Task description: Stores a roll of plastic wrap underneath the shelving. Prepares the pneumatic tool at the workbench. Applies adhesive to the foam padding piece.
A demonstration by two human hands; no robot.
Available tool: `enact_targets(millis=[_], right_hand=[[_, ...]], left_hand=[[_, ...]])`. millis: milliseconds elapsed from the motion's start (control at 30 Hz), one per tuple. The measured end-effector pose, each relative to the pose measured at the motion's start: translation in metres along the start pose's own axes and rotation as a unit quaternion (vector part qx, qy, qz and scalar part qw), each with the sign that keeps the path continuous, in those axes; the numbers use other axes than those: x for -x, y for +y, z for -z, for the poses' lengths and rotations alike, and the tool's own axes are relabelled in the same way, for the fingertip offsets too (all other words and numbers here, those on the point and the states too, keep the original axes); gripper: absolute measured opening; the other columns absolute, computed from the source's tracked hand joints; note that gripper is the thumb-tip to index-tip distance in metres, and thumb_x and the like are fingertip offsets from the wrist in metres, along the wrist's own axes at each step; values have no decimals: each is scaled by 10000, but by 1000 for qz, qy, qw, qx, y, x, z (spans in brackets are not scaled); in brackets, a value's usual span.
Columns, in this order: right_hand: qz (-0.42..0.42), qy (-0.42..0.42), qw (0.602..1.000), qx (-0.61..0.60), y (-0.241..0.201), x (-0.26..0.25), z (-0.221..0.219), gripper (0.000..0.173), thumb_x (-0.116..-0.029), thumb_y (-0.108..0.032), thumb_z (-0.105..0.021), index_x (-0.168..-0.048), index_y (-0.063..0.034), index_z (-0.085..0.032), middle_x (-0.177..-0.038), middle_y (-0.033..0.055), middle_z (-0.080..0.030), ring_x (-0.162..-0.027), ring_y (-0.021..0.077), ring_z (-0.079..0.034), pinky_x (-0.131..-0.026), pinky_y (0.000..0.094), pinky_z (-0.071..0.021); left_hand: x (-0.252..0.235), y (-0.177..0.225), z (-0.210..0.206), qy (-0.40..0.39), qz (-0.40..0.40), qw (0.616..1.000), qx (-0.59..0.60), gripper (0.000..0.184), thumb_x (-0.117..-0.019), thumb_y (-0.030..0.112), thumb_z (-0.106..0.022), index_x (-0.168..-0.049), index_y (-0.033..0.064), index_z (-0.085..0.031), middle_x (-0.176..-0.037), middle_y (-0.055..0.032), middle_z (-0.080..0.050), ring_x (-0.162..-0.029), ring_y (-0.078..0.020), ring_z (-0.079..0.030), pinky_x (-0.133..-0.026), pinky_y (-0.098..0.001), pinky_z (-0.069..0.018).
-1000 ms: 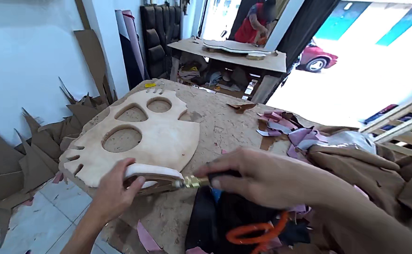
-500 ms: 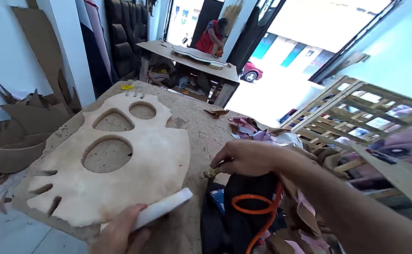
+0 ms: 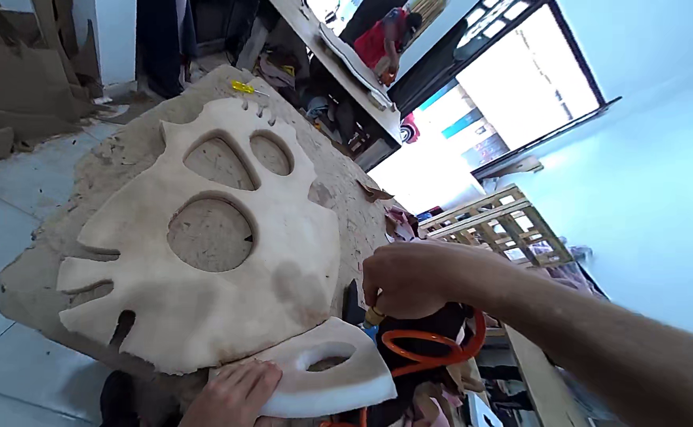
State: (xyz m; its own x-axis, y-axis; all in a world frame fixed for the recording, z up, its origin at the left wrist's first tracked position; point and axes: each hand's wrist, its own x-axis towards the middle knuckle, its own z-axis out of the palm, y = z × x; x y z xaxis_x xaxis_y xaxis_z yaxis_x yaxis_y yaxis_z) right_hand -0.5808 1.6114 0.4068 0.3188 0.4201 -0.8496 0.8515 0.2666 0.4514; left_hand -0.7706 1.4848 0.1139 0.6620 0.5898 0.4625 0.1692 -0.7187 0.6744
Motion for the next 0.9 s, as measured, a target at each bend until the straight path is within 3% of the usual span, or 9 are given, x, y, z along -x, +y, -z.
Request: enact_targets(millis=[133,267,367,433,500,600,700,833,900], right_hand=[[162,-88,957,-224,1,-18,-3,190,-1013,-195,-648,-1141,-166,-785,-791,25,-712,-640,96,-615,-654,316,-528],[223,-2,956,-192,-8,-47,-7,211,-1019,-211,-624,-1162,-206,-780,-857,-7,-730,-744,98,-652,-707,357,-529],[336,-28,901,-273,-19,-60,-2,249,-1017,-115,-604,-1217,-133,-752,-941,20,-739,-761,58,-644,-726,277,-539],[322,-3,925,-201,-23,-71,1,223,-1022,-142,-606,-1175,-143,-767,-895,24,-722,-745,102,-634,-694,329,-523],[206,40,976,-67,-24,-87,-1,139,-969,-195,-650,-1009,-166,-780,-844,49,-704,-803,226,-667,-705,474,-529],[54,57,997,2,-12,-108,-19,163,-881,-240,-717,-791,-105,-694,-794,84,-662,-803,287,-663,-658,514,-508],[42,81,995,-38,5,-120,-33,130,-908,-219,-697,-869,-96,-699,-852,109,-676,-853,319,-677,-695,540,-529],[261,40,932,-250,-2,-109,-31,245,-1043,-216,-577,-1211,-190,-753,-918,24,-725,-811,158,-664,-750,407,-544],[189,115,951,-215,-23,-105,-28,196,-1019,-222,-578,-1126,-172,-735,-879,48,-696,-828,220,-669,-738,463,-543]], left_hand=[[13,-13,1,1,2,1000,-21,481,-998,465,-604,-1289,85,-659,-1272,-88,-708,-1207,-220,-674,-1022,-393,-549],[22,-22,4,-7,7,997,-72,432,-981,404,-587,-1255,82,-673,-1257,-87,-717,-1196,-224,-681,-1011,-390,-551],[23,-21,3,-16,20,995,-97,398,-959,356,-610,-1235,76,-676,-1253,-83,-718,-1203,-213,-676,-1020,-368,-545],[21,-18,5,-31,31,995,-95,399,-964,334,-623,-1255,65,-666,-1270,-100,-710,-1217,-222,-669,-1035,-372,-536],[20,-16,8,-45,35,993,-106,412,-979,356,-607,-1270,70,-662,-1283,-102,-704,-1230,-231,-661,-1043,-384,-529],[22,-15,20,-80,51,988,-124,449,-1003,449,-557,-1301,132,-668,-1352,-60,-677,-1333,-239,-585,-1104,-457,-468],[24,-27,35,-110,60,986,-114,474,-1013,514,-529,-1274,149,-681,-1405,-58,-641,-1393,-245,-525,-1156,-490,-406],[29,-58,60,-136,-1,986,-100,339,-1049,371,-511,-1180,130,-710,-1383,-37,-657,-1376,-215,-543,-1146,-425,-422],[32,-72,74,-140,-40,984,-107,315,-1060,336,-492,-1138,134,-722,-1365,-29,-668,-1361,-212,-555,-1140,-420,-428]])
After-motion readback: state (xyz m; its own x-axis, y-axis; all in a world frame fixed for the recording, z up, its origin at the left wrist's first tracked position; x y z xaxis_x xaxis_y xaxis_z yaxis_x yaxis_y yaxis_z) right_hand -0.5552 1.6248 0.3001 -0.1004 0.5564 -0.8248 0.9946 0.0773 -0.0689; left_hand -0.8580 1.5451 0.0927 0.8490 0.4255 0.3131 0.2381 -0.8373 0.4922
